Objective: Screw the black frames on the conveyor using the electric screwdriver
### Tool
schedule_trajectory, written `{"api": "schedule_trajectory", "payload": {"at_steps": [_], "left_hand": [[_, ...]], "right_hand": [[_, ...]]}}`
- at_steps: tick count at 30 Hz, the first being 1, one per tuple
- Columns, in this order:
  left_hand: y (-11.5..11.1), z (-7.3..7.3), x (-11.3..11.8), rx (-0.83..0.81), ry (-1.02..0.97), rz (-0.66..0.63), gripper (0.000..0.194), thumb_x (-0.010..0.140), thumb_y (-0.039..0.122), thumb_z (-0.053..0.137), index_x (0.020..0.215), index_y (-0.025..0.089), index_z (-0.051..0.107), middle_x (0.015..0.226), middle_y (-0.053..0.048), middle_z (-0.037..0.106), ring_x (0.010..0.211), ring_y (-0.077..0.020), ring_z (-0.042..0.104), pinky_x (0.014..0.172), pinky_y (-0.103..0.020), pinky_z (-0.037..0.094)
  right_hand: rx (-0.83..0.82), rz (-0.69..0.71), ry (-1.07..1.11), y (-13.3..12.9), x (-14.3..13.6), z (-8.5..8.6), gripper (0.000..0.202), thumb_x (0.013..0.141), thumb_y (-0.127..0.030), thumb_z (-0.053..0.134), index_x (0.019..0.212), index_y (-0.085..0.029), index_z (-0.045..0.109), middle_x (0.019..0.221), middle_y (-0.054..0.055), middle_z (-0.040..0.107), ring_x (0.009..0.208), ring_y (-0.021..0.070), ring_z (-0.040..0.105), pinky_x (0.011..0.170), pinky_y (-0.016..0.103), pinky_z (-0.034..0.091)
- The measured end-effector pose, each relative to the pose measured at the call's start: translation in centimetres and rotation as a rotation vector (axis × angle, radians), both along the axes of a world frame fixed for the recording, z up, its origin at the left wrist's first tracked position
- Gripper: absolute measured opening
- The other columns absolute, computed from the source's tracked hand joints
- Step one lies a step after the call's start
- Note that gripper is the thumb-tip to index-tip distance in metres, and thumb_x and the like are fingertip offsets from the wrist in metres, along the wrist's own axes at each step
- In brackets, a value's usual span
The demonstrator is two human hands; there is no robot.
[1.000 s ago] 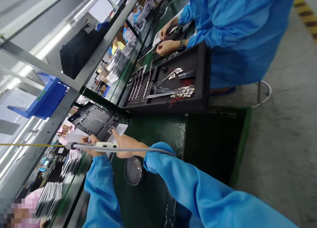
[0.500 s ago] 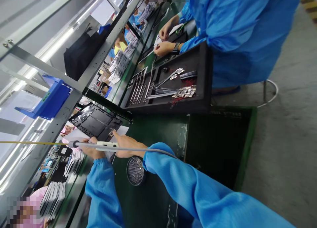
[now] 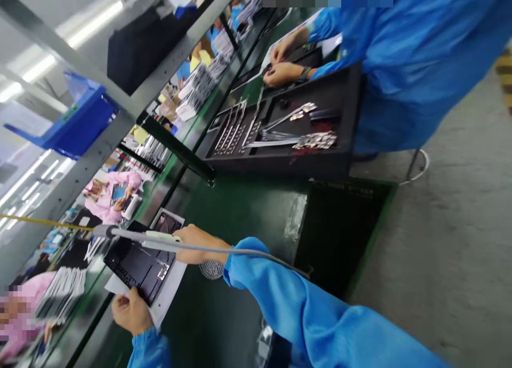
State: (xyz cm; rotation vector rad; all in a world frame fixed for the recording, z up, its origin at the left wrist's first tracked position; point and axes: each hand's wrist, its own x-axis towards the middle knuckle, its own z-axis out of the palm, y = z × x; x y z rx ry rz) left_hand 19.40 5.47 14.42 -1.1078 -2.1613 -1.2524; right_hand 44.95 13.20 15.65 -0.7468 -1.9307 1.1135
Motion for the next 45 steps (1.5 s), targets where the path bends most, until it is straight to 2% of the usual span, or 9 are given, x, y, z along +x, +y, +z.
{"api": "schedule_trajectory", "payload": {"at_steps": [5,10,13,17,19,24,29,36,45], "left_hand": [[-6.4,-5.4,-2.0,-0.255,-0.121,0.146,0.008,0.078,0.033,0.04,0.077,0.026,0.042,0.062,0.002,0.045,0.062,-0.0225,0.059,0.059,-0.038,0.051],[-10.4,-9.6,-3.1,-0.411,-0.204,0.138,0.022,0.081,0.033,0.054,0.097,0.018,0.055,0.09,-0.007,0.061,0.083,-0.0192,0.063,0.073,-0.031,0.052],[-12.0,-9.7,-2.5,-0.402,-0.076,0.027,0.025,0.081,0.037,0.061,0.098,0.019,0.063,0.113,-0.012,0.058,0.103,-0.0235,0.059,0.085,-0.036,0.05],[-12.0,-9.7,-0.6,-0.514,0.182,-0.42,0.024,0.091,0.031,0.05,0.098,0.019,0.069,0.103,-0.011,0.063,0.096,-0.0211,0.06,0.085,-0.035,0.05],[-11.2,-10.3,0.1,-0.6,0.253,-0.536,0.027,0.092,0.032,0.05,0.106,0.02,0.069,0.104,-0.011,0.065,0.096,-0.0224,0.06,0.084,-0.036,0.05],[-10.0,-12.5,0.8,-0.704,0.33,-0.514,0.035,0.092,0.035,0.051,0.122,0.021,0.063,0.138,-0.012,0.055,0.13,-0.0332,0.045,0.105,-0.056,0.038],[-10.7,-13.7,1.4,-0.664,0.311,-0.565,0.031,0.095,0.026,0.046,0.119,0.021,0.064,0.13,-0.009,0.062,0.131,-0.03,0.047,0.106,-0.052,0.042],[-10.5,-13.9,2.1,-0.598,0.263,-0.569,0.027,0.093,0.027,0.05,0.11,0.02,0.07,0.124,-0.009,0.066,0.126,-0.0325,0.053,0.102,-0.052,0.046],[-9.3,-12.7,1.0,-0.599,0.05,-0.667,0.019,0.084,0.033,0.065,0.095,0.02,0.074,0.115,-0.006,0.07,0.114,-0.0284,0.058,0.093,-0.046,0.049]], "right_hand": [[-0.197,0.04,0.132,-2.4,-3.7,-1.1,0.008,0.064,-0.015,0.065,0.071,-0.012,0.062,0.06,-0.003,0.057,0.059,0.0094,0.054,0.051,0.018,0.037],[-0.352,0.163,0.191,-3.6,-7.5,-4.0,0.01,0.067,-0.019,0.065,0.062,-0.015,0.056,0.052,-0.005,0.056,0.046,0.0084,0.054,0.046,0.02,0.043],[-0.322,0.109,0.174,-4.1,-8.8,-5.5,0.015,0.065,-0.022,0.068,0.058,-0.014,0.057,0.047,-0.005,0.053,0.044,0.0089,0.053,0.046,0.021,0.042],[-0.32,0.018,0.121,-4.6,-9.5,-6.4,0.017,0.064,-0.027,0.07,0.066,-0.012,0.062,0.047,-0.004,0.052,0.045,0.0105,0.052,0.047,0.024,0.043],[-0.348,-0.015,0.135,-5.0,-9.8,-6.4,0.022,0.064,-0.03,0.072,0.072,-0.011,0.064,0.045,-0.005,0.051,0.043,0.0105,0.05,0.047,0.025,0.043],[-0.349,-0.044,0.252,-6.2,-11.0,-6.4,0.028,0.064,-0.032,0.072,0.08,-0.012,0.064,0.047,-0.006,0.053,0.041,0.009,0.049,0.047,0.026,0.045],[-0.281,-0.114,0.348,-6.5,-13.0,-8.1,0.019,0.067,-0.026,0.069,0.082,-0.016,0.064,0.045,-0.006,0.055,0.042,0.0109,0.052,0.051,0.028,0.05],[-0.261,-0.122,0.353,-6.2,-14.5,-10.5,0.018,0.066,-0.021,0.069,0.084,-0.018,0.066,0.044,-0.006,0.056,0.038,0.0125,0.053,0.048,0.03,0.049],[-0.218,-0.116,0.349,-6.5,-14.8,-10.5,0.015,0.067,-0.019,0.068,0.082,-0.019,0.064,0.044,-0.007,0.056,0.037,0.0115,0.052,0.051,0.03,0.051]]}}
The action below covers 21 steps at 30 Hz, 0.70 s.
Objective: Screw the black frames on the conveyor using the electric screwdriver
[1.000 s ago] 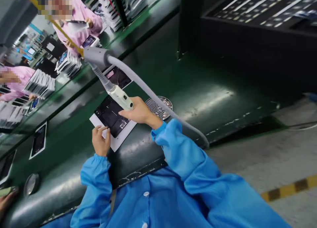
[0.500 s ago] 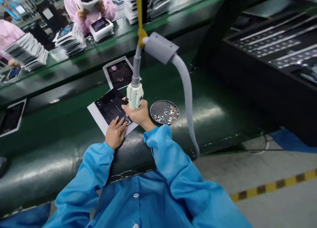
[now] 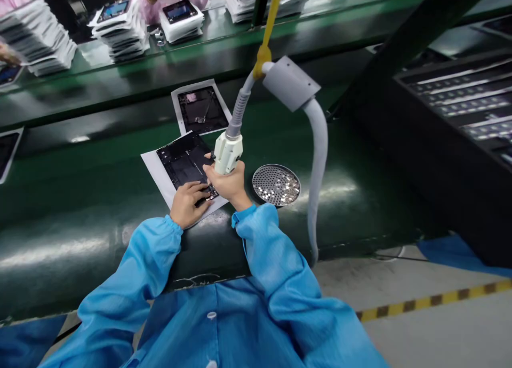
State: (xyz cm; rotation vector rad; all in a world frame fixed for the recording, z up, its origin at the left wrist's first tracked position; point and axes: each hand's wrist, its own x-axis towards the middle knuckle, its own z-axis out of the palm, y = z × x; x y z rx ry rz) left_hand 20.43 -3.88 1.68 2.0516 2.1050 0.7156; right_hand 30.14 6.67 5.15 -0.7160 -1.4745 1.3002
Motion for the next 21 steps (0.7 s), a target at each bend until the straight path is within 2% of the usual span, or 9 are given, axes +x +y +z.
{"api": "schedule_trajectory", "payload": {"at_steps": [2,4,8,15,21], "left_hand": [[0.6,0.3,-0.5,-0.028,-0.041,-0.022,0.023,0.081,0.036,0.069,0.096,0.02,0.073,0.115,-0.005,0.069,0.106,-0.0263,0.058,0.091,-0.044,0.048],[1.0,0.5,-0.7,-0.042,-0.055,-0.035,0.033,0.078,0.038,0.071,0.105,0.018,0.07,0.115,-0.006,0.068,0.102,-0.025,0.057,0.091,-0.042,0.047],[1.2,0.7,-0.6,-0.084,-0.026,-0.027,0.05,0.078,0.04,0.071,0.122,0.018,0.061,0.117,-0.007,0.065,0.106,-0.0266,0.053,0.089,-0.041,0.044],[1.4,1.8,0.0,-0.212,-0.029,-0.019,0.04,0.082,0.036,0.065,0.119,0.021,0.059,0.126,-0.007,0.058,0.116,-0.0282,0.048,0.086,-0.041,0.04],[1.6,2.3,0.2,-0.241,-0.066,-0.012,0.039,0.082,0.03,0.064,0.118,0.019,0.057,0.131,-0.008,0.055,0.118,-0.0281,0.048,0.089,-0.042,0.038]], "right_hand": [[-0.003,0.006,-0.005,0.0,0.0,0.0,0.016,0.067,-0.019,0.068,0.082,-0.019,0.064,0.044,-0.007,0.056,0.037,0.0114,0.051,0.048,0.029,0.05],[-0.006,0.01,-0.012,0.0,0.0,0.0,0.016,0.067,-0.019,0.068,0.083,-0.019,0.064,0.044,-0.007,0.056,0.037,0.0115,0.05,0.047,0.029,0.05],[0.009,0.009,-0.015,0.0,0.0,-0.1,0.013,0.067,-0.019,0.068,0.079,-0.019,0.063,0.046,-0.006,0.056,0.041,0.0123,0.053,0.054,0.032,0.053],[-0.013,0.04,-0.022,-0.3,0.0,0.0,0.017,0.067,-0.018,0.068,0.084,-0.019,0.065,0.046,-0.007,0.055,0.039,0.0115,0.052,0.049,0.03,0.051],[-0.006,0.047,-0.022,-0.3,0.1,-0.2,0.016,0.066,-0.018,0.069,0.081,-0.02,0.063,0.046,-0.008,0.054,0.04,0.0115,0.052,0.051,0.031,0.053]]}}
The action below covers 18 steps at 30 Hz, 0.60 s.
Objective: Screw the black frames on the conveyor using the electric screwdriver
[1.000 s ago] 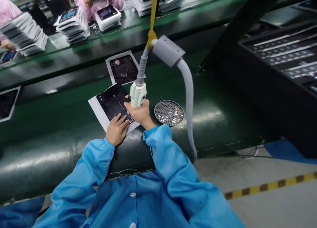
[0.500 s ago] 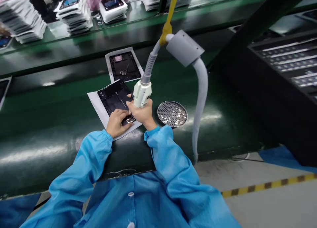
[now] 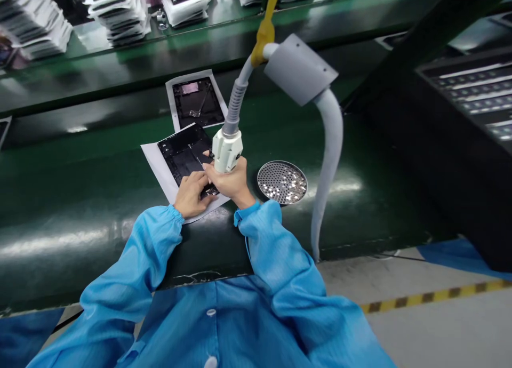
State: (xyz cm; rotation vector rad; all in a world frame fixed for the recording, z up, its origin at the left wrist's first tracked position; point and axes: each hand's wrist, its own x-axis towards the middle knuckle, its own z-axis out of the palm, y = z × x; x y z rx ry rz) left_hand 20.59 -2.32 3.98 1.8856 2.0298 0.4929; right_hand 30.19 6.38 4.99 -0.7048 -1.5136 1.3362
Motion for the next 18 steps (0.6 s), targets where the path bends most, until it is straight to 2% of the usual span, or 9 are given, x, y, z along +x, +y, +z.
{"api": "schedule_trajectory", "payload": {"at_steps": [15,18], "left_hand": [[-0.05,-0.21,0.19,0.006,0.003,0.017,0.04,0.082,0.03,0.061,0.121,0.021,0.055,0.129,-0.009,0.056,0.117,-0.0293,0.048,0.09,-0.044,0.039],[-0.06,-0.14,0.24,0.003,0.001,0.018,0.041,0.082,0.03,0.061,0.121,0.021,0.055,0.128,-0.01,0.056,0.117,-0.0296,0.048,0.09,-0.044,0.039]], "right_hand": [[0.027,0.005,-0.074,-0.23,0.02,0.07,0.009,0.068,-0.018,0.069,0.072,-0.02,0.061,0.05,-0.004,0.055,0.052,0.0148,0.06,0.065,0.035,0.058],[0.041,0.0,-0.076,-0.2,-0.01,0.01,0.011,0.067,-0.019,0.07,0.071,-0.02,0.06,0.051,-0.004,0.056,0.052,0.0152,0.06,0.063,0.035,0.058]]}}
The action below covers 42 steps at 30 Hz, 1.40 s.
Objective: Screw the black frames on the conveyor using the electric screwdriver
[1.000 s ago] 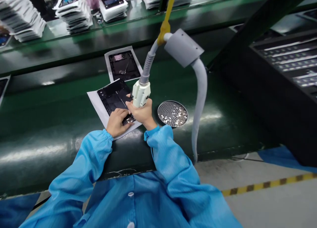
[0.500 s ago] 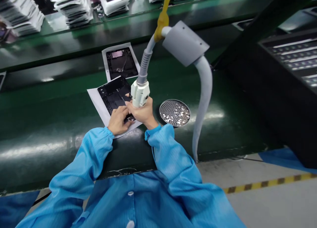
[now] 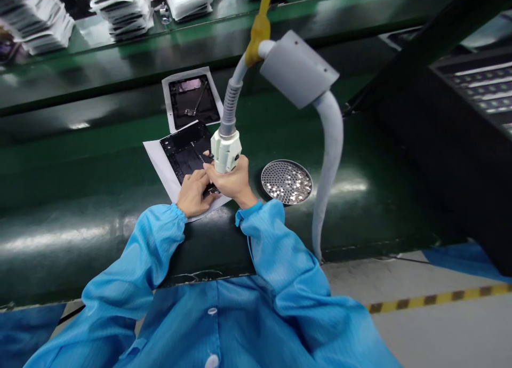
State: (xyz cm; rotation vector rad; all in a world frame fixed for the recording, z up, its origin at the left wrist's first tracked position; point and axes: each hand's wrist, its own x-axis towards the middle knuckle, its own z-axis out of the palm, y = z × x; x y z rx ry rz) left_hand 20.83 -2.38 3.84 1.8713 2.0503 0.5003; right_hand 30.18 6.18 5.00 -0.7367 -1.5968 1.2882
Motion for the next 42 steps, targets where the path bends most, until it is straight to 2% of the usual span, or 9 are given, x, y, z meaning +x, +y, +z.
{"api": "schedule_trajectory", "payload": {"at_steps": [9,22,26,29,32,34,36,38,42], "left_hand": [[-0.1,0.0,0.0,-0.001,0.008,0.003,0.039,0.083,0.031,0.061,0.119,0.018,0.055,0.129,-0.01,0.055,0.117,-0.0283,0.048,0.088,-0.042,0.039],[-0.2,-0.5,0.1,0.035,0.007,0.004,0.037,0.082,0.031,0.062,0.117,0.019,0.056,0.124,-0.009,0.057,0.113,-0.028,0.051,0.088,-0.043,0.04],[-0.2,-1.1,-0.1,0.066,0.001,0.016,0.039,0.082,0.026,0.06,0.12,0.019,0.056,0.129,-0.01,0.056,0.116,-0.0288,0.05,0.092,-0.044,0.041],[-0.2,-1.7,-0.7,0.12,-0.043,0.002,0.051,0.082,0.028,0.063,0.13,0.018,0.05,0.133,-0.012,0.053,0.121,-0.0287,0.049,0.097,-0.043,0.042],[-0.6,-2.1,-1.6,0.205,-0.072,-0.043,0.067,0.077,0.038,0.072,0.135,0.016,0.046,0.14,-0.015,0.046,0.129,-0.0283,0.043,0.104,-0.042,0.04],[-1.2,-2.0,-2.0,0.235,-0.04,-0.059,0.061,0.079,0.041,0.071,0.131,0.017,0.052,0.137,-0.015,0.048,0.128,-0.0278,0.044,0.104,-0.043,0.04],[-2.0,-1.8,-2.0,0.222,0.026,-0.048,0.042,0.085,0.043,0.064,0.119,0.019,0.062,0.125,-0.012,0.057,0.118,-0.0268,0.051,0.098,-0.044,0.043],[-2.8,-1.6,-1.7,0.186,0.099,-0.036,0.031,0.091,0.041,0.056,0.109,0.02,0.068,0.111,-0.011,0.063,0.106,-0.0253,0.054,0.09,-0.042,0.045],[-4.3,-1.4,-0.8,0.126,0.197,-0.05,0.03,0.096,0.033,0.046,0.104,0.021,0.072,0.094,-0.011,0.064,0.091,-0.0234,0.055,0.076,-0.039,0.046]], "right_hand": [[-0.009,0.013,-0.007,-0.1,0.0,-0.3,0.018,0.067,-0.021,0.071,0.084,-0.019,0.064,0.051,-0.005,0.056,0.045,0.0123,0.054,0.054,0.032,0.053],[0.008,0.016,-0.006,-0.2,0.2,-0.4,0.021,0.064,-0.025,0.076,0.079,-0.02,0.062,0.053,-0.005,0.057,0.045,0.012,0.054,0.055,0.032,0.054],[-0.067,0.046,0.026,-1.3,-0.6,-0.7,0.022,0.065,-0.031,0.075,0.076,-0.021,0.06,0.05,-0.005,0.056,0.043,0.012,0.053,0.052,0.031,0.053],[-0.065,0.046,0.069,-1.4,-1.0,0.3,0.022,0.064,-0.032,0.075,0.076,-0.021,0.06,0.051,-0.005,0.057,0.044,0.0121,0.055,0.052,0.031,0.053],[0.004,-0.037,0.18,0.2,-0.3,2.6,0.018,0.068,-0.028,0.072,0.082,-0.022,0.063,0.046,-0.007,0.054,0.038,0.0113,0.052,0.046,0.029,0.049],[0.064,-0.059,0.277,1.6,0.9,4.2,0.017,0.068,-0.022,0.071,0.084,-0.023,0.064,0.044,-0.008,0.054,0.036,0.0115,0.051,0.044,0.029,0.048],[0.09,-0.086,0.292,2.9,2.1,5.2,0.017,0.067,-0.017,0.071,0.081,-0.023,0.066,0.044,-0.007,0.053,0.035,0.0118,0.051,0.043,0.03,0.048],[0.101,-0.133,0.251,3.5,3.1,5.4,0.017,0.065,-0.015,0.071,0.079,-0.023,0.066,0.043,-0.007,0.054,0.035,0.0121,0.051,0.042,0.03,0.047],[0.104,-0.199,0.099,3.5,4.5,4.3,0.016,0.062,-0.015,0.072,0.076,-0.022,0.066,0.042,-0.008,0.054,0.034,0.0119,0.051,0.041,0.029,0.046]]}}
